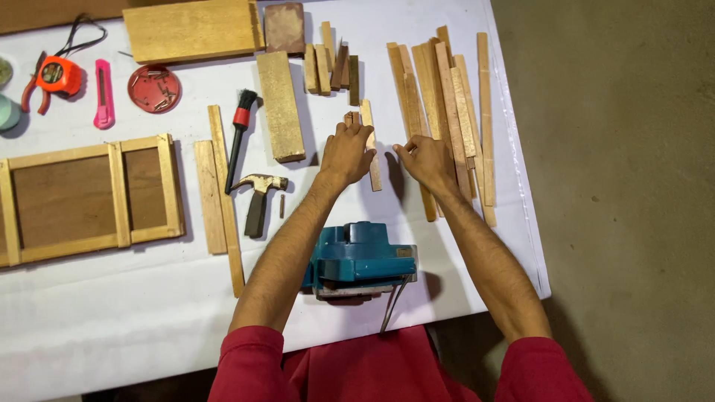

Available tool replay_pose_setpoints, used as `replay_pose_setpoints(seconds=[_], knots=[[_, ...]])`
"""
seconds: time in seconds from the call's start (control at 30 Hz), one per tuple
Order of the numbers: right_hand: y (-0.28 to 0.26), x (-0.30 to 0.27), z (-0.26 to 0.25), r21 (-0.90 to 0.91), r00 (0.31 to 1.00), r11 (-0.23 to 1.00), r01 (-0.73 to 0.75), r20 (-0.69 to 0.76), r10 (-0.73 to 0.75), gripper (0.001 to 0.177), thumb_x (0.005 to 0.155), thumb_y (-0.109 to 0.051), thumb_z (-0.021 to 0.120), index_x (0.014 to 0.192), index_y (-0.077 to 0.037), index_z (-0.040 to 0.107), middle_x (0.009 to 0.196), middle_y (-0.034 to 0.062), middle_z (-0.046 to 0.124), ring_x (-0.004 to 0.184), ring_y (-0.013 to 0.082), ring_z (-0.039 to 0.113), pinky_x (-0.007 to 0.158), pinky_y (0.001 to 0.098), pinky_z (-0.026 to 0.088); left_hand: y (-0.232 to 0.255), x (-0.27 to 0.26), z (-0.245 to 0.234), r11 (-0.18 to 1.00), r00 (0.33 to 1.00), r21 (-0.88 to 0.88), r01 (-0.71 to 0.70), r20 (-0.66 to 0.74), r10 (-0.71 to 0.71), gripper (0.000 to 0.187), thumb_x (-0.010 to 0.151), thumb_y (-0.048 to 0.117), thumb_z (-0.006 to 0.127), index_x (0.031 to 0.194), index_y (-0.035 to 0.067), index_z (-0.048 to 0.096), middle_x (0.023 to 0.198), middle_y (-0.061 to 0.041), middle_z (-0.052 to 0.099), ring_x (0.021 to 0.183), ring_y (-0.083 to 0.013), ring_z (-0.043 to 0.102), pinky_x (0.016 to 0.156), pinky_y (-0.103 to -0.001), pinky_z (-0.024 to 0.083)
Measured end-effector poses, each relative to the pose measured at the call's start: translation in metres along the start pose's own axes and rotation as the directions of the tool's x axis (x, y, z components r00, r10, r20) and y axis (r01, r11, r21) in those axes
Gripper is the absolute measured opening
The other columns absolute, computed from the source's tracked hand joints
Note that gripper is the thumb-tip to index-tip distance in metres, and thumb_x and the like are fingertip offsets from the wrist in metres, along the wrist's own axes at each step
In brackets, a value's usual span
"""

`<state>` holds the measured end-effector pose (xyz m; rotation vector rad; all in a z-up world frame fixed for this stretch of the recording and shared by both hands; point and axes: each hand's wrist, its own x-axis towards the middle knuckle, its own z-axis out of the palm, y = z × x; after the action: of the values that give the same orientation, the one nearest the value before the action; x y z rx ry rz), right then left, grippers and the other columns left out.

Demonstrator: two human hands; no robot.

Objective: The person assembles a wooden frame on a workbench. They take nails from a toolbox, hammer nails into the frame, sort and select wood strips, measure the frame with a tape measure, mark a strip, and brush debris off the frame while pressing the joints together.

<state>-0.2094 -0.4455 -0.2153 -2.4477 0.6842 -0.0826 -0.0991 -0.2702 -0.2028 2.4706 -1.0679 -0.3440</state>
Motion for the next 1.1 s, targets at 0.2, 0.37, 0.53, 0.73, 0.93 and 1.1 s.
replay_pose_setpoints(seconds=[0.2,0.37,0.53,0.73,0.93,1.1], knots=[[0.067,-0.007,-0.055,0.095,0.972,0.989,-0.112,-0.197,0.129,0.028,0.088,-0.032,0.077,0.092,-0.005,0.078,0.078,0.016,0.075,0.071,0.0298,0.076,0.068,0.0413,0.06,0.057,0.042,0.001,0.982,0.981,-0.032,-0.186,0.057,0.188,0.048,0.09,0.023,0.076,0.134,0.008,0.063,0.132,-0.013,0.065,0.123,-0.0362,0.055,0.099,-0.052,0.05],[0.121,-0.016,-0.084,0.103,0.927,0.951,-0.291,-0.217,0.307,0.024,0.088,-0.03,0.078,0.094,-0.006,0.077,0.078,0.0163,0.076,0.073,0.0297,0.076,0.072,0.0417,0.06,0.106,0.081,0.04,0.941,0.932,-0.002,-0.338,0.135,0.336,0.052,0.087,0.021,0.076,0.134,0.006,0.062,0.132,-0.015,0.063,0.123,-0.0369,0.054,0.1,-0.051,0.049],[0.159,-0.018,-0.083,0.075,0.928,0.971,-0.226,-0.287,0.238,0.023,0.079,-0.017,0.084,0.096,-0.004,0.075,0.085,0.0161,0.074,0.082,0.0308,0.073,0.076,0.0433,0.058,0.147,0.102,0.078,0.919,0.903,0.016,-0.395,0.188,0.385,0.044,0.089,0.018,0.072,0.131,0.01,0.064,0.131,-0.011,0.064,0.126,-0.0343,0.054,0.099,-0.051,0.049],[0.164,-0.026,-0.078,0.033,0.944,0.97,-0.242,-0.222,0.243,0.03,0.079,-0.01,0.082,0.106,-0.002,0.07,0.099,0.0183,0.069,0.091,0.0366,0.069,0.079,0.0463,0.056,0.184,0.125,0.112,0.853,0.851,0.18,-0.49,0.312,0.423,0.034,0.095,0.022,0.07,0.126,0.009,0.063,0.129,-0.01,0.062,0.126,-0.0327,0.05,0.101,-0.051,0.048],[0.181,-0.03,-0.071,0.027,0.94,0.978,-0.206,-0.273,0.206,0.027,0.087,-0.001,0.069,0.113,-0.004,0.068,0.11,0.0227,0.063,0.094,0.0436,0.069,0.08,0.0498,0.057,0.202,0.139,0.137,0.831,0.842,0.226,-0.508,0.336,0.423,0.046,0.089,0.024,0.071,0.13,0.007,0.058,0.136,-0.009,0.055,0.125,-0.0333,0.045,0.099,-0.051,0.044],[0.176,-0.034,-0.078,0.009,0.93,0.987,-0.159,-0.334,0.153,0.022,0.092,-0.004,0.067,0.114,-0.002,0.07,0.108,0.0227,0.062,0.093,0.043,0.069,0.08,0.0495,0.057,0.191,0.141,0.138,0.834,0.826,0.151,-0.531,0.309,0.47,0.049,0.093,0.022,0.068,0.138,0.008,0.055,0.146,-0.007,0.051,0.126,-0.0334,0.045,0.102,-0.052,0.043]])
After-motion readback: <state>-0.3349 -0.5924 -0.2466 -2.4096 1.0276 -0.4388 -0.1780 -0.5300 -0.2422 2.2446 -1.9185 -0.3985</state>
